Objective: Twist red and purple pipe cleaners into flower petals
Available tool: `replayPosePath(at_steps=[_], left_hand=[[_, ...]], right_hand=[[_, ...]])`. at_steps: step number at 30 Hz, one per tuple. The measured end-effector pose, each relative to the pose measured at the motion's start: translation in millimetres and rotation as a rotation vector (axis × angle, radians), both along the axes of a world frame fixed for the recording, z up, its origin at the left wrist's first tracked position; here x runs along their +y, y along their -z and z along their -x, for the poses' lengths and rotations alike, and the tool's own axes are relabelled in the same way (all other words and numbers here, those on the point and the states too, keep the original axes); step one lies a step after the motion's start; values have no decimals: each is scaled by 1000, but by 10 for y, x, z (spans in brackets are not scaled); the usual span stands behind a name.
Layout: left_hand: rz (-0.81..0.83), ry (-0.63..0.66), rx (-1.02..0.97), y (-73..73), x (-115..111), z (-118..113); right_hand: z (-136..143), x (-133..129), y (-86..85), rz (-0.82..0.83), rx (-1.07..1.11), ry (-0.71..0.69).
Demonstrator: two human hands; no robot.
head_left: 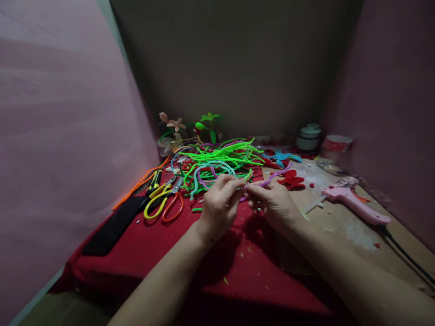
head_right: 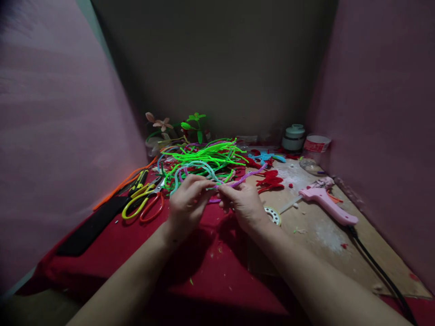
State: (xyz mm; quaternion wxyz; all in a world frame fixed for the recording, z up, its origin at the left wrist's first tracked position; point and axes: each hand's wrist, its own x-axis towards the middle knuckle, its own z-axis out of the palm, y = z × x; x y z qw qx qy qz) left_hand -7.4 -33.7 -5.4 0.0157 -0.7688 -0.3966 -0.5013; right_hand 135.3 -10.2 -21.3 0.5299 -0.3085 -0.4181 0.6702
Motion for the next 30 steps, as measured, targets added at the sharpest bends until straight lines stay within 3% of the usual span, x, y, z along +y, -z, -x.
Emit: replayPosePath(at_steps=[2,6,13,27,30], left_hand=[[35,-16,79,50,25,-17],[80,-10,34,52,51,-20],[102,25,34,15,20,-18],[-27,-38,281,56,13,-8],[-15,5,293,60,18,5]], right_hand=[[-8,-6,3,-35,3,-41],[-23,-10,-13,-35,34,-107],[-28,-20,-17,-76,11,-69],[-45,-15,-12,-61,20,-120],[-51,-11,-12,-23,33,-138]])
